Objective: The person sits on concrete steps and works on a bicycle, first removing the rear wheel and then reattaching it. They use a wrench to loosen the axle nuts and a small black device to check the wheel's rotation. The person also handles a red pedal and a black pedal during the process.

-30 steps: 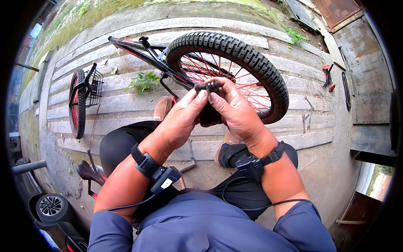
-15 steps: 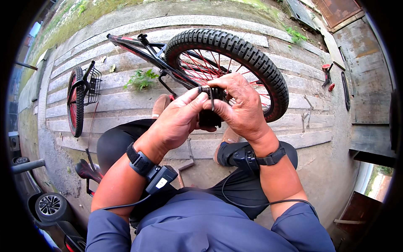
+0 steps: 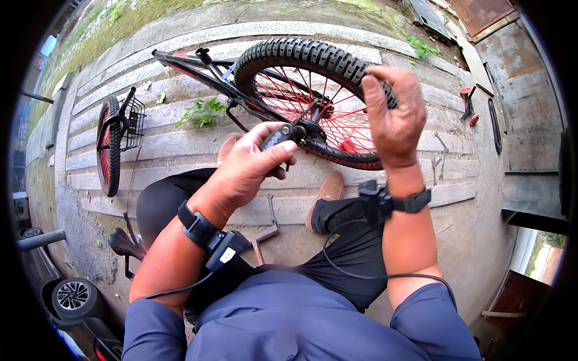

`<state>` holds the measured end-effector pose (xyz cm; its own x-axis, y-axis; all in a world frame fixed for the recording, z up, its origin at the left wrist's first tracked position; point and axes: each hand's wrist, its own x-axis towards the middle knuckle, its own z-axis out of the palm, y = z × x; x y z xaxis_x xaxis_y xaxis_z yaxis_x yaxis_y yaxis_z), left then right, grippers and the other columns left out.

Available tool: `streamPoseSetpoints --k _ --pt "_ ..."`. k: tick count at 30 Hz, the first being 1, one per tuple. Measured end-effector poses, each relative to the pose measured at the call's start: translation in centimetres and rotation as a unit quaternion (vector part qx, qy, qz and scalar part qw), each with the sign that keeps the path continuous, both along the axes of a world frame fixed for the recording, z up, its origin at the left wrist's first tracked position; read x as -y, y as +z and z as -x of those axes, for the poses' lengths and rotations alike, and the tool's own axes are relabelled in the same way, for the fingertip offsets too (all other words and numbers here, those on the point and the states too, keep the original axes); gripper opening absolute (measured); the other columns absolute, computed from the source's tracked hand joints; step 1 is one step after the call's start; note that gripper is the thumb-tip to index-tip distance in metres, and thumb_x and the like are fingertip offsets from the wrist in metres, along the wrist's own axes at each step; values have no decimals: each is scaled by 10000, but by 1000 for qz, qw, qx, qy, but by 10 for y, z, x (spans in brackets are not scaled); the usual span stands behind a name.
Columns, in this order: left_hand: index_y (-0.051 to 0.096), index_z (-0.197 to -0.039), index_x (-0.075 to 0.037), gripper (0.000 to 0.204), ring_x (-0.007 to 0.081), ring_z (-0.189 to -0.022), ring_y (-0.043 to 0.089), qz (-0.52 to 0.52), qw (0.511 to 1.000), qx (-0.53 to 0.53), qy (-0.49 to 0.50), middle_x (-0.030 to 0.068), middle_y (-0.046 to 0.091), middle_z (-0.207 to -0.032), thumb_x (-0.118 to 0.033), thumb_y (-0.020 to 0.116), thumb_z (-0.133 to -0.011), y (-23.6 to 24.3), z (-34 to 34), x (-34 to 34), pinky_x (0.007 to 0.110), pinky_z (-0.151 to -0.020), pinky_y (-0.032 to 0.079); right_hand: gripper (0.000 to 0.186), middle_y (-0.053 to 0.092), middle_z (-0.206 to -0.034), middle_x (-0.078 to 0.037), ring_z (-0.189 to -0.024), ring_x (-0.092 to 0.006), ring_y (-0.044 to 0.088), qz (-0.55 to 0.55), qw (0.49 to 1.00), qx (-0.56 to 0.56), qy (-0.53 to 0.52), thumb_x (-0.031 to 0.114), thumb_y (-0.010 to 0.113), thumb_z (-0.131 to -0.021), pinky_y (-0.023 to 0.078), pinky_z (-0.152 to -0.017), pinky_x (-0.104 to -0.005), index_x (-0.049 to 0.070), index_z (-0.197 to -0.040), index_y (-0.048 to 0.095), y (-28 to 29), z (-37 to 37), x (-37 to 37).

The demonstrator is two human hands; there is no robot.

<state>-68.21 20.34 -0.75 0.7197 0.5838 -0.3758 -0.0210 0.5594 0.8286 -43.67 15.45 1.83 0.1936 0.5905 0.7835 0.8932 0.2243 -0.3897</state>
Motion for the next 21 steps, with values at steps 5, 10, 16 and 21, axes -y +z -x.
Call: streamPoseSetpoints --k 5,10,16,21 --pt "568 -1178 -56 349 95 -838 613 -45 994 -94 33 20 644 -1000 -290 660 -936 -9 13 -6 240 -638 467 853 655 -1171 -185 -1074 -348 639 326 935 -8 -135 739 674 -718 513 -890 -420 87 -1262 591 -13 -33 -2" --pt "606 -1120 -66 301 81 -774 586 -60 977 -194 58 10 633 -922 -318 617 -957 -38 35 7 232 -588 444 762 721 -921 -125 -870 -322 704 365 919 -31 -143 741 686 -694 555 -741 -421 134 -1152 655 -13 -37 -10" --pt "560 -1314 -38 492 95 -748 562 -207 917 -340 10 20 625 -887 -339 650 -936 -74 28 16 258 -610 469 764 726 -954 -128 -889 -319 705 354 919 -36 -172 729 702 -675 553 -758 -420 141 -1161 657 -13 -36 -12" --pt "548 -1293 31 533 134 -777 581 -228 899 -368 56 76 634 -931 -308 689 -906 -156 31 24 293 -677 496 777 727 -947 -136 -900 -323 706 375 909 -51 -173 729 701 -670 550 -775 -419 135 -1168 654 -14 -39 -16"
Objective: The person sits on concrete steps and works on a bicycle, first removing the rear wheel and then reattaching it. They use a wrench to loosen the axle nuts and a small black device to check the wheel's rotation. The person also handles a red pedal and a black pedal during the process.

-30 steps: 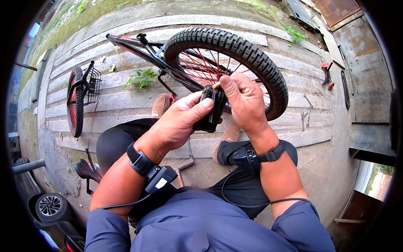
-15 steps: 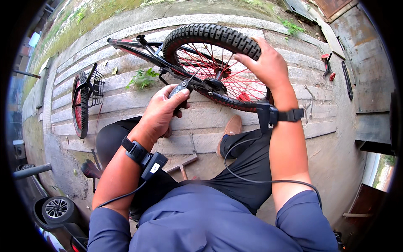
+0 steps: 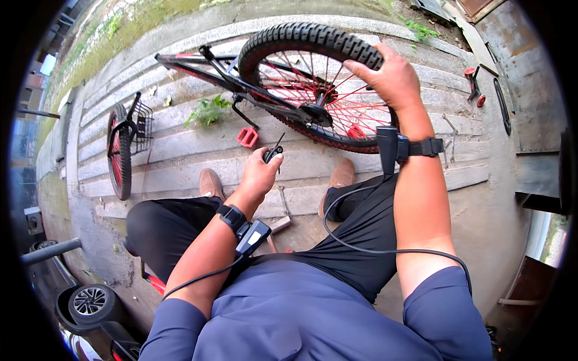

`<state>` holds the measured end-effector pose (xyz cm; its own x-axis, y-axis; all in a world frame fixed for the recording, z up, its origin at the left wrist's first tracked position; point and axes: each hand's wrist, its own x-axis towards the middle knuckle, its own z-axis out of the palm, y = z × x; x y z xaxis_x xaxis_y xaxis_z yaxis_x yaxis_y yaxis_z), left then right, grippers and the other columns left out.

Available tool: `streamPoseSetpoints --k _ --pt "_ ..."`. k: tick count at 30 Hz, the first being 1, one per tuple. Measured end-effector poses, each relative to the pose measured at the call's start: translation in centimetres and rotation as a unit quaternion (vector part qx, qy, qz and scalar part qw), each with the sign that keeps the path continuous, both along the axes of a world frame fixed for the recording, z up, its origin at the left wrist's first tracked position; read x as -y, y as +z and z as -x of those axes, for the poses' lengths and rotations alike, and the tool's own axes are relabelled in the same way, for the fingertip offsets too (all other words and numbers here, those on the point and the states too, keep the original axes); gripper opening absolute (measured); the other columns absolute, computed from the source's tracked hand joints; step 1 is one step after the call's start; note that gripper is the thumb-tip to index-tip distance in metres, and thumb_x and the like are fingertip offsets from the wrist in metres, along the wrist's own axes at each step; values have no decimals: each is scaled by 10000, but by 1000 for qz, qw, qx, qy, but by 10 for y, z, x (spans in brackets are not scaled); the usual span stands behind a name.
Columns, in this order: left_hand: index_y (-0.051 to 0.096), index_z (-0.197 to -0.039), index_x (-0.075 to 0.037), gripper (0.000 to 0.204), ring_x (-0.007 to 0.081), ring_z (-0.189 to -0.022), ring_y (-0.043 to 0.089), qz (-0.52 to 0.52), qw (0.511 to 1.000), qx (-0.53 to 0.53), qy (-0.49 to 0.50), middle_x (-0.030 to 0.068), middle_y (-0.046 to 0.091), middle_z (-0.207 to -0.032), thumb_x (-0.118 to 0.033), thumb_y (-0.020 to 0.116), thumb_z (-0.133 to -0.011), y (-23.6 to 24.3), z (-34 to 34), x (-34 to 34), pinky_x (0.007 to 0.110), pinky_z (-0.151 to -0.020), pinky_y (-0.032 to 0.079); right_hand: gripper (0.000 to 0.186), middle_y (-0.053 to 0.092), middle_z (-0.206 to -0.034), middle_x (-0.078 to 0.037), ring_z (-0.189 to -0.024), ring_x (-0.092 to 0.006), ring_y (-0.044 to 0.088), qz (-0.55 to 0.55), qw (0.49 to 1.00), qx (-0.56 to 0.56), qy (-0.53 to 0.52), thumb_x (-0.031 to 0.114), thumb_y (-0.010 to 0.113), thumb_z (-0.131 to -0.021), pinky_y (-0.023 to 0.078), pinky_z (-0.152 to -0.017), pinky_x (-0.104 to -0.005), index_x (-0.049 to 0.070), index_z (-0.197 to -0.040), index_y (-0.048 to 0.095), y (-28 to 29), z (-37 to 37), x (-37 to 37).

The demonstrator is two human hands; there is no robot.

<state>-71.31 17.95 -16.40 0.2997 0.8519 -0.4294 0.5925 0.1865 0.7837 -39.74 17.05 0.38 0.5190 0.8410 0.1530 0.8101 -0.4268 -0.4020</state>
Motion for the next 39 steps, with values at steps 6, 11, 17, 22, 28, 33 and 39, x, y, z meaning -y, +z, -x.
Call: streamPoseSetpoints --k 6,11,17,22,28,33,39 --pt "548 -1260 76 569 280 -962 610 -66 997 -37 0 185 634 -1051 -262 726 -838 -58 -3 -1 369 -869 499 653 707 -840 -127 -805 -301 695 -33 999 -12 -9 657 750 -680 527 -713 -405 121 -1046 685 -5 -7 -1" --pt "518 -1291 34 591 409 -1118 549 -100 992 -75 -18 257 537 -1197 -234 735 -811 -36 -20 -14 442 -965 457 572 682 -751 -102 -693 -251 664 -71 997 -23 7 581 769 -710 504 -657 -366 91 -995 693 -9 -18 -5" --pt "493 -1275 -2 579 431 -1098 530 -158 983 -85 -32 218 487 -1165 -120 755 -772 -45 -30 -25 484 -915 475 517 670 -777 -49 -703 -155 611 -88 993 -82 11 474 795 -744 487 -682 -307 60 -1035 690 -13 -29 -9" --pt "497 -1290 -23 586 422 -1096 536 -195 976 -82 -40 201 500 -1177 -135 756 -776 -58 -34 -29 470 -921 469 506 690 -854 -38 -752 -114 609 -95 990 -104 17 419 809 -760 486 -723 -271 32 -1061 686 -12 -29 -9" --pt "510 -1287 -20 594 397 -1103 533 -209 973 -86 -46 193 505 -1158 -125 766 -761 -61 -40 -35 459 -927 471 487 693 -920 -29 -803 -99 607 -96 983 -153 18 359 811 -794 481 -765 -248 3 -1097 674 -8 -24 -9" --pt "512 -1296 -16 616 382 -1101 535 -216 971 -91 -54 185 507 -1156 -129 776 -751 -62 -42 -36 453 -929 469 466 670 -898 -6 -781 -87 579 -102 985 -135 27 347 814 -799 470 -746 -239 10 -1089 675 -11 -28 -10" --pt "515 -1293 -14 624 377 -1089 539 -238 965 -92 -56 180 507 -1146 -125 783 -740 -66 -43 -36 452 -922 471 478 656 -876 3 -765 -81 563 -95 988 -123 20 367 820 -790 464 -730 -237 13 -1076 675 -8 -24 -10"
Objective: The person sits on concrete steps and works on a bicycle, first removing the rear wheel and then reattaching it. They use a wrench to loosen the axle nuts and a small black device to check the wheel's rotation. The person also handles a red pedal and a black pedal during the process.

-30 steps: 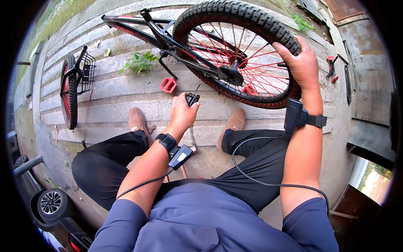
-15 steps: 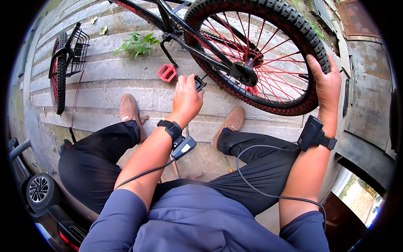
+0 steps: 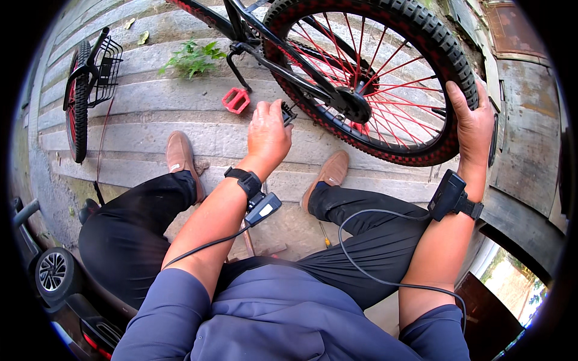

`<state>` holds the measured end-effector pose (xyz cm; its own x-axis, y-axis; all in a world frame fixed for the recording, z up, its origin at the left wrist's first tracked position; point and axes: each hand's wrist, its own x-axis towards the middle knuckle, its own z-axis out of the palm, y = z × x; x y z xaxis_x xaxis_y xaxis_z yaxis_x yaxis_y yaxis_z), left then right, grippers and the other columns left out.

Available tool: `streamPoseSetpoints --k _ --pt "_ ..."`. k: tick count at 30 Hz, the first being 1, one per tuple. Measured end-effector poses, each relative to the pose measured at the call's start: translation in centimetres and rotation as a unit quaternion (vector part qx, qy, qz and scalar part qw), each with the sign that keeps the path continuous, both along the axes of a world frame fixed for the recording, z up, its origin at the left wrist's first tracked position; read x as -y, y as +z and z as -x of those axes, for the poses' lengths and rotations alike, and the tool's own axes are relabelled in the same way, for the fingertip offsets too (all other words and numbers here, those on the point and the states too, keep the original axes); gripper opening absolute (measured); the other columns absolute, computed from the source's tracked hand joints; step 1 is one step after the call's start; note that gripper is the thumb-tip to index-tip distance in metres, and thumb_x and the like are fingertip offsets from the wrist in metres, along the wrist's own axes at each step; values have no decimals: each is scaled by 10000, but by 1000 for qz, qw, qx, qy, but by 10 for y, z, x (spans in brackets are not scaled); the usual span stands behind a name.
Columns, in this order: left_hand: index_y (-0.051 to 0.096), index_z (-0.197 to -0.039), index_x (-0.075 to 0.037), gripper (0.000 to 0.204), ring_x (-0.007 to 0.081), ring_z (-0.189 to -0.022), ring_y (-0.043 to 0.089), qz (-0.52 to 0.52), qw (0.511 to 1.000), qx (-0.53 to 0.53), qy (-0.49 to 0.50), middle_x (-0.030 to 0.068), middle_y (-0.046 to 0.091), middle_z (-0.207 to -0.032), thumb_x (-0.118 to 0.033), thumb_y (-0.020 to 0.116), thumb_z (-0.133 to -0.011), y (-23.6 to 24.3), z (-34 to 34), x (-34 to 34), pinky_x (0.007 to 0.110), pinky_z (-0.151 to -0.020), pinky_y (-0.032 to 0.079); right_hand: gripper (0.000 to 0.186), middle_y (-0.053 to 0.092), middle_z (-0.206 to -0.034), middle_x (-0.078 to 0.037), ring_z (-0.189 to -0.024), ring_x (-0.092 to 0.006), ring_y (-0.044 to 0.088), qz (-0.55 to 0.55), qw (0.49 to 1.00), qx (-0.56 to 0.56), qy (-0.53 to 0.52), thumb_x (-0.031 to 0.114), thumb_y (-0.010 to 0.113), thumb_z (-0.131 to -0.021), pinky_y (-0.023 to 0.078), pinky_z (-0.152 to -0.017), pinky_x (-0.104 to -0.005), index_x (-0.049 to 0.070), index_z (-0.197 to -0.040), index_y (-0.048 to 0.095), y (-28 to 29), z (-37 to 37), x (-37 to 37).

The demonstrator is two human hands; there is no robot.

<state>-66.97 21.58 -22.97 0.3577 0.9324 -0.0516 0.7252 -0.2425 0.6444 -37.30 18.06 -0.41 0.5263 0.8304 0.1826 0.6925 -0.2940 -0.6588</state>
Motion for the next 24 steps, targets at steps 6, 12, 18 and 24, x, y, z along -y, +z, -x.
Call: streamPoseSetpoints --k 6,12,18,24 --pt "517 -1290 -14 629 375 -1078 543 -10 1000 2 1 178 506 -1139 -119 787 -732 -4 1 -1 449 -912 474 483 653 -873 5 -764 -81 560 -8 1000 -6 6 374 820 -788 463 -728 -236 11 -1071 674 -2 -1 0" --pt "519 -1288 -16 621 364 -1061 547 -33 999 -13 -9 166 515 -1125 -113 780 -733 -2 0 0 445 -885 478 466 663 -882 1 -774 -81 568 2 1000 -11 8 357 814 -798 467 -734 -237 7 -1073 676 1 0 0" --pt "536 -1277 -13 556 337 -1024 557 -81 995 -50 -32 145 536 -1099 -91 717 -757 1 0 -3 427 -820 482 476 672 -890 -11 -776 -89 580 12 1000 8 -1 365 815 -789 472 -741 -239 9 -1074 680 2 1 0" --pt "571 -1240 -4 496 304 -969 569 -140 983 -99 -64 131 558 -1050 -27 628 -748 3 -2 -8 409 -763 484 512 684 -899 -22 -785 -97 595 17 1000 22 -13 393 824 -769 480 -750 -248 12 -1079 681 3 3 0"
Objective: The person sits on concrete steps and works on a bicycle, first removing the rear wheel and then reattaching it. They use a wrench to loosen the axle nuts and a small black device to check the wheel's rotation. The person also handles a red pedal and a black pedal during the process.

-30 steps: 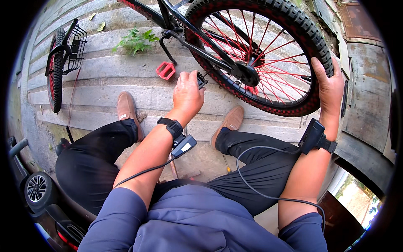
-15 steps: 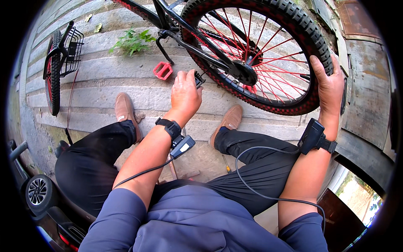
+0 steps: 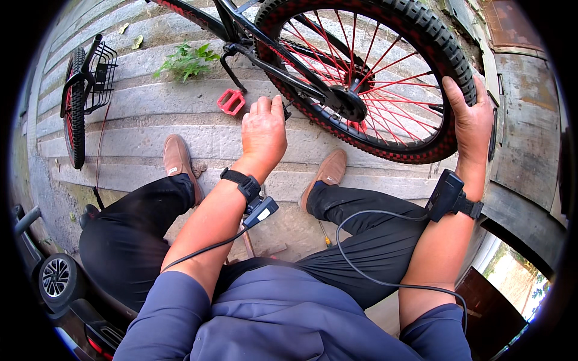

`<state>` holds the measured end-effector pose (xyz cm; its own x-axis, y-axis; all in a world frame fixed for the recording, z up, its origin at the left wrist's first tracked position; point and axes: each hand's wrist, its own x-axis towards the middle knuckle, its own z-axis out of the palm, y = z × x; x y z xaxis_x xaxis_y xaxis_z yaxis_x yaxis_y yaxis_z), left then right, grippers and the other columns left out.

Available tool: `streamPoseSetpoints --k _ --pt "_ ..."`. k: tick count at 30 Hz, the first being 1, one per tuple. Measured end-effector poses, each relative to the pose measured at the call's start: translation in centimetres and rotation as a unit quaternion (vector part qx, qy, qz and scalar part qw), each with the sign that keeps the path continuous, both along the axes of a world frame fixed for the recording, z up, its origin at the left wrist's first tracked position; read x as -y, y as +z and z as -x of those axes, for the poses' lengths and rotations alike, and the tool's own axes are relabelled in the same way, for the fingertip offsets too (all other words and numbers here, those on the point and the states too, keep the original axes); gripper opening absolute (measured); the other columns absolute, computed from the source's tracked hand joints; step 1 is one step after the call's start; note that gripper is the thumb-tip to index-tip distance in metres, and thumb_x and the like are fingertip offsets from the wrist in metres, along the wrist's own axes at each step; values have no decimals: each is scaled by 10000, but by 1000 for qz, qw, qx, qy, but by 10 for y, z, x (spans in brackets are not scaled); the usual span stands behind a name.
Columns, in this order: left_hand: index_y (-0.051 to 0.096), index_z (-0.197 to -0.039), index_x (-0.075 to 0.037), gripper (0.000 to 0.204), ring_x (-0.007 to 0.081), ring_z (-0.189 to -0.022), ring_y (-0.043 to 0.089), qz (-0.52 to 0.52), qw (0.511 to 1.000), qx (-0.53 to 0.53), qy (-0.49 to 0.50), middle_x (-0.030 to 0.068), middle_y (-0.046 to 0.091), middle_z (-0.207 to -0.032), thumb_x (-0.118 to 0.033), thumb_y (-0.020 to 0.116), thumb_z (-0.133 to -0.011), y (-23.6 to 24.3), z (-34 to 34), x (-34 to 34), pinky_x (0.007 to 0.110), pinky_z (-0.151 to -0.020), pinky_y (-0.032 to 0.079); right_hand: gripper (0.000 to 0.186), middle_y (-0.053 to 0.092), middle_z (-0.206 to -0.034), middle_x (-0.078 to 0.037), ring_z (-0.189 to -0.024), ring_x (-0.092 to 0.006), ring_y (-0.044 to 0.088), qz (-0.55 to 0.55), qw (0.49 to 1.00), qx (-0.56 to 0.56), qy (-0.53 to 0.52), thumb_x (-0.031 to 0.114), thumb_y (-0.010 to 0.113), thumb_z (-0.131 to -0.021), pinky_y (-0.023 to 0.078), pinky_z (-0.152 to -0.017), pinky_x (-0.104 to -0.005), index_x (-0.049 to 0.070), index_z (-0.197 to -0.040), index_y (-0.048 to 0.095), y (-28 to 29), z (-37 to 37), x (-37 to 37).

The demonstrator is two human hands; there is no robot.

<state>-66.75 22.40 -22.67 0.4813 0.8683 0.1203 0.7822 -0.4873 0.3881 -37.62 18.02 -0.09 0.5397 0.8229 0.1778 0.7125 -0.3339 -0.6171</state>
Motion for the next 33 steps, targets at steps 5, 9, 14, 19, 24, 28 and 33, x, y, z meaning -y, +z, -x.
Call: streamPoseSetpoints --k 5,9,14,19,24,28,33 --pt "564 -1256 -30 568 332 -996 566 12 1000 -17 5 139 555 -1058 -124 760 -731 4 -2 -3 432 -825 485 524 685 -895 -29 -782 -99 599 0 1000 17 -5 402 827 -758 482 -748 -251 12 -1076 680 -2 -2 1" --pt "565 -1254 -29 561 349 -980 586 74 997 -10 18 154 559 -1066 -174 774 -754 13 -3 -5 441 -820 500 520 683 -886 -29 -776 -100 598 5 1000 11 -13 400 826 -757 483 -743 -252 13 -1073 681 -1 -1 1" --pt "597 -1209 10 500 395 -1003 635 279 954 72 85 223 625 -1112 -319 710 -850 10 -6 -5 457 -856 510 515 687 -881 -30 -782 -99 604 8 1000 9 -18 399 826 -757 485 -746 -253 14 -1071 685 0 3 0" --pt "622 -1214 19 550 378 -1036 651 365 917 138 80 250 676 -1088 -381 701 -844 -5 2 -17 437 -907 500 514 695 -891 -32 -774 -103 615 -16 1000 -3 5 405 822 -761 493 -743 -255 17 -1071 689 0 3 -1" --pt "599 -1247 57 563 248 -813 671 428 876 209 76 143 700 -941 -367 689 -888 -24 10 -23 343 -745 523 534 693 -889 -39 -778 -112 617 5 1000 7 -10 426 819 -758 495 -744 -262 16 -1074 687 0 4 -2" --pt "646 -1134 1 402 102 -687 616 590 735 312 118 31 658 -849 -353 651 -942 -1 11 -28 239 -549 437 554 696 -891 -49 -788 -115 621 -7 1000 2 -6 438 822 -750 495 -748 -261 14 -1079 684 -2 -1 1" --pt "641 -1015 -78 250 87 -687 595 704 571 403 122 47 660 -884 -319 578 -993 -11 21 -34 204 -490 383 562 704 -905 -56 -795 -119 627 -6 1000 9 -7 434 824 -745 494 -758 -261 3 -1077 683 -2 0 0"
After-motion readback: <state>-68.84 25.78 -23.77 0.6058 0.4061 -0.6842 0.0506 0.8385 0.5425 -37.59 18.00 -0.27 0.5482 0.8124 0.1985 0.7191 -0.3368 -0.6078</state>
